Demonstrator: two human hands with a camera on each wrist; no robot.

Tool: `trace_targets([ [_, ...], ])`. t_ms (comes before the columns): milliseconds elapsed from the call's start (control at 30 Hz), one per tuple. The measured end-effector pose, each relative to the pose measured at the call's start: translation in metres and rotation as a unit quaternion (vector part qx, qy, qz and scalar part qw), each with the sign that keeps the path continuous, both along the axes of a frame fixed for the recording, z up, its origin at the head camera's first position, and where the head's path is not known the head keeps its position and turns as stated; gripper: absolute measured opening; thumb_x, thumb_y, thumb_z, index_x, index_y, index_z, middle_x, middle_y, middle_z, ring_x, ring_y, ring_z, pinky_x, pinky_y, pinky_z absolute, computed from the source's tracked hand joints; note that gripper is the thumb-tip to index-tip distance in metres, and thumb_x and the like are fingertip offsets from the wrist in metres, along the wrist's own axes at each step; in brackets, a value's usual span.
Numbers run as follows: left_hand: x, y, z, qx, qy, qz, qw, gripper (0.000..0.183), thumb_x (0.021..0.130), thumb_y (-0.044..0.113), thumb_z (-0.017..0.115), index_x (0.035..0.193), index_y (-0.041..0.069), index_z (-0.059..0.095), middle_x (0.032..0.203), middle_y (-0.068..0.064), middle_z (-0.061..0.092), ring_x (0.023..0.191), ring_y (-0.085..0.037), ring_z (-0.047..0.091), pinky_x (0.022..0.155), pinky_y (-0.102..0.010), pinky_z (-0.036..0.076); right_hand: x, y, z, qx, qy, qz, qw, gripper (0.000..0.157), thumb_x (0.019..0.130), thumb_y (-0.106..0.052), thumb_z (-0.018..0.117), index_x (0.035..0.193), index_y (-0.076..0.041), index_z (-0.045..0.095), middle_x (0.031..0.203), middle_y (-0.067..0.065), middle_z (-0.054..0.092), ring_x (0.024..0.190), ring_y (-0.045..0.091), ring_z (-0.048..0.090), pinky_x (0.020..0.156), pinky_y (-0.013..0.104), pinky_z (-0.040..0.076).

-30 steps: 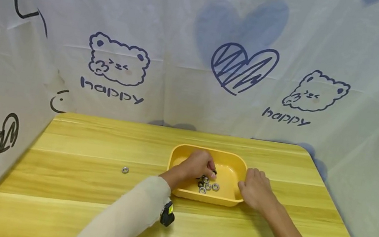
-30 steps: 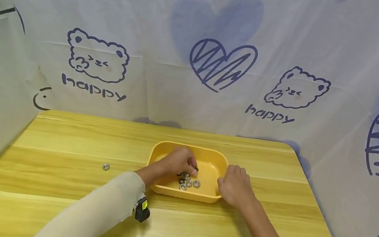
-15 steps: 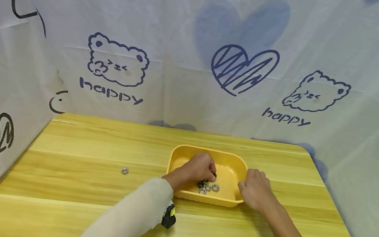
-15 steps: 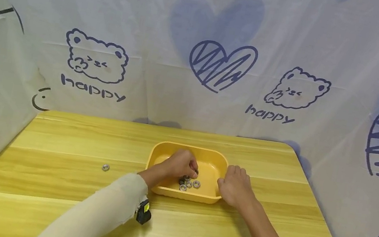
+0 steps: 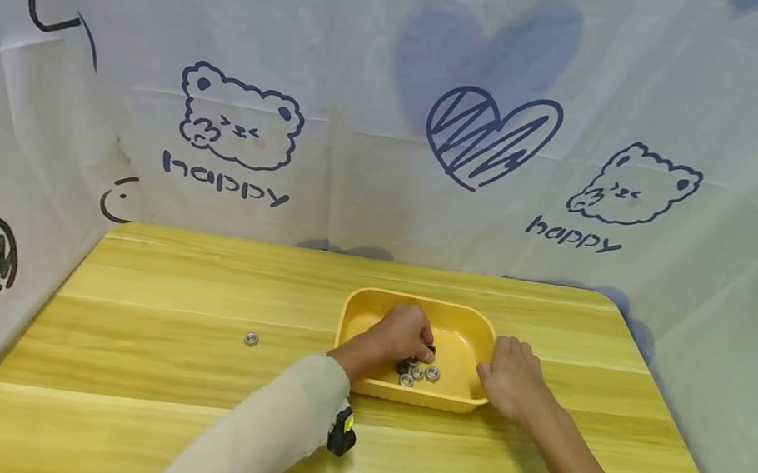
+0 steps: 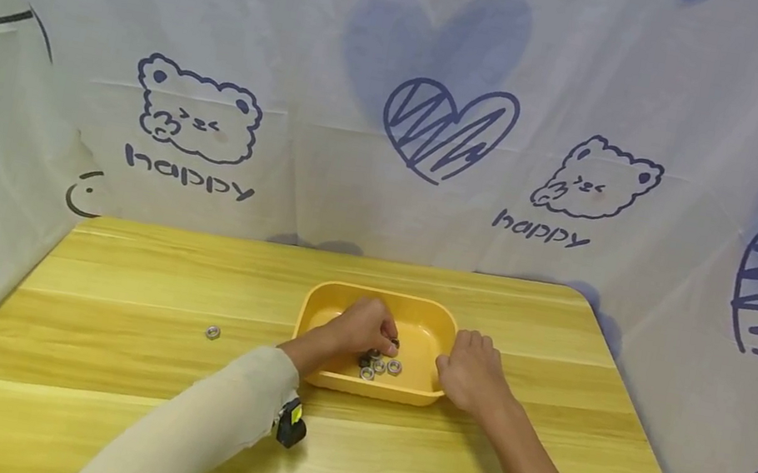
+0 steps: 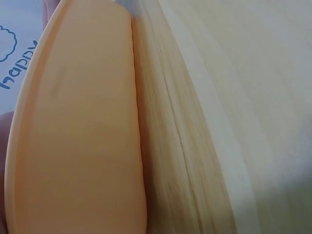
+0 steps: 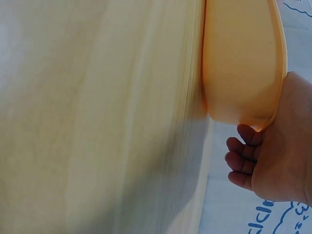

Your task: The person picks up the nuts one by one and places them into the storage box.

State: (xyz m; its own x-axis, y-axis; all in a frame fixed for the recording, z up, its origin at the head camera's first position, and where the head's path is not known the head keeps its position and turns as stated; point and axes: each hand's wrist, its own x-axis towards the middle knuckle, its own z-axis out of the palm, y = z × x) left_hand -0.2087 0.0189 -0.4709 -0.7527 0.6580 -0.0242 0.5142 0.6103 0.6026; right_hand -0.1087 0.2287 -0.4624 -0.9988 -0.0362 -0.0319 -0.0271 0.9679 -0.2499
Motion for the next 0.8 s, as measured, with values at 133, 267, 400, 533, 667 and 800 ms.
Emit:
trace_targets([
  [133, -0.001, -0.002, -0.001, 0.001, -0.005, -0.01, 0.9999, 0.021, 0.091, 0.021, 0.082, 0.078, 0.005, 0.075, 0.065, 0.002, 0.06, 0.054, -0.005, 0.04, 0.056, -0.018, 0.035, -0.002, 0.0, -0.002, 0.001, 0.001, 0.001, 1.0, 0.029, 0.102, -0.021, 0.045, 0.109, 0.007, 0.051, 0.097, 0.017, 0.051, 0.091, 0.032, 0.045, 0.079, 0.044, 0.038],
  [267, -0.002, -0.005, 0.002, -0.01, -0.011, -0.014, 0.9998, 0.024, 0.092, 0.021, 0.081, 0.08, 0.005, 0.069, 0.064, 0.001, 0.043, 0.056, -0.008, 0.031, 0.057, -0.022, 0.032, -0.002, 0.0, -0.002, -0.001, -0.002, 0.002, 1.0, 0.031, 0.102, -0.021, 0.045, 0.111, 0.008, 0.05, 0.099, 0.017, 0.051, 0.092, 0.033, 0.044, 0.081, 0.045, 0.038],
  [400, -0.001, -0.011, 0.009, -0.017, -0.007, -0.005, 0.9998, 0.033, 0.09, 0.02, 0.083, 0.118, 0.004, 0.076, 0.095, -0.004, 0.072, 0.077, -0.009, 0.056, 0.079, -0.026, 0.054, -0.002, 0.001, -0.001, -0.002, -0.007, 0.002, 1.0, 0.032, 0.103, -0.022, 0.045, 0.111, 0.008, 0.05, 0.098, 0.017, 0.05, 0.091, 0.033, 0.044, 0.081, 0.046, 0.037],
  [533, 0.0, -0.016, 0.016, -0.009, -0.007, -0.007, 0.9999, 0.034, 0.091, 0.017, 0.081, 0.122, 0.004, 0.074, 0.108, -0.007, 0.073, 0.089, -0.015, 0.061, 0.088, -0.031, 0.055, -0.003, 0.002, 0.0, -0.001, -0.011, 0.0, 1.0, 0.032, 0.103, -0.023, 0.045, 0.112, 0.008, 0.05, 0.1, 0.017, 0.05, 0.093, 0.033, 0.044, 0.081, 0.046, 0.037],
  [667, 0.002, -0.023, 0.021, -0.005, 0.002, -0.008, 0.9999, 0.028, 0.095, 0.016, 0.074, 0.121, 0.005, 0.072, 0.106, -0.006, 0.07, 0.088, -0.014, 0.058, 0.085, -0.027, 0.053, -0.003, 0.003, 0.001, -0.004, -0.016, 0.0, 1.0, 0.031, 0.104, -0.023, 0.044, 0.11, 0.007, 0.049, 0.099, 0.017, 0.049, 0.092, 0.032, 0.042, 0.08, 0.045, 0.036],
  [800, 0.004, -0.03, 0.026, -0.009, 0.015, -0.006, 0.9998, 0.027, 0.098, 0.015, 0.067, 0.123, 0.006, 0.07, 0.11, -0.006, 0.069, 0.093, -0.015, 0.059, 0.087, -0.029, 0.053, -0.002, 0.002, 0.001, -0.006, -0.016, 0.003, 1.0, 0.029, 0.104, -0.023, 0.043, 0.108, 0.005, 0.049, 0.097, 0.016, 0.048, 0.089, 0.031, 0.04, 0.078, 0.042, 0.033],
])
